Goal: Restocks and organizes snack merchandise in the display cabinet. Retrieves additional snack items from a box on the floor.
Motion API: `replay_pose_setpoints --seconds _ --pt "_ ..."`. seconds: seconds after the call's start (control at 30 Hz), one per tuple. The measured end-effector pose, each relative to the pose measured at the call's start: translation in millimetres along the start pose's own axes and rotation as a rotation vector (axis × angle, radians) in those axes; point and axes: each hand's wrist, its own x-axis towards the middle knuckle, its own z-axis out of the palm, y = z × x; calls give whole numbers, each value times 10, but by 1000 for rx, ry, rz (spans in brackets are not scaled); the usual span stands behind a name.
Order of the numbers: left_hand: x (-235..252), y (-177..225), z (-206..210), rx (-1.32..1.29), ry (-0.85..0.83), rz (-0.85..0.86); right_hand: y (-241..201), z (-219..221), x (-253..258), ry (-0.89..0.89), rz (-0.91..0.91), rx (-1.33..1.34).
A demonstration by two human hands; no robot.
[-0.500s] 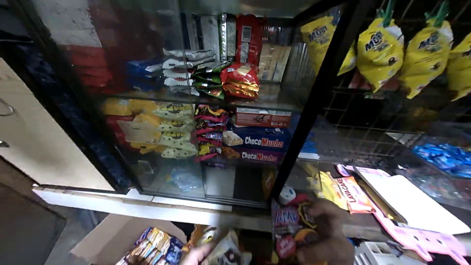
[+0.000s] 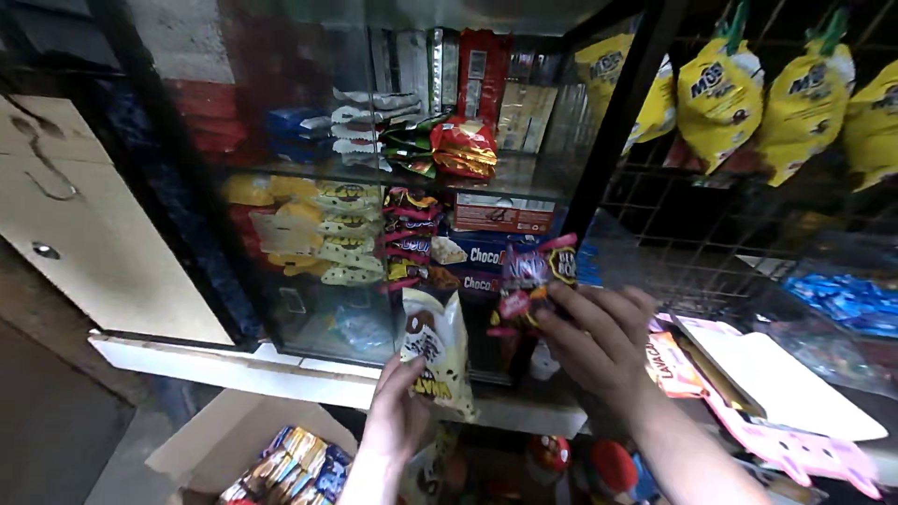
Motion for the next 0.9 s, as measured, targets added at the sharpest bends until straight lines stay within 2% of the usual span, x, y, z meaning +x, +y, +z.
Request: replay_pose_setpoints --seconds 0.1,0.23,0.43,0.67,0.9 --pt "155 5 114 -54 -120 -34 132 196 140 -13 -138 -48" --pt "445 27 293 -124 -228 -41 240 325 196 -32 -185 -69" --pt "677 33 501 -128 -170 -7 248 323 116 -99 -147 -142" --pt "789 -14 534 -131 -236 60 272 185 122 -192 -163 -182" --pt "867 -51 675 -73 -285 110 253 218 197 -120 -133 -258"
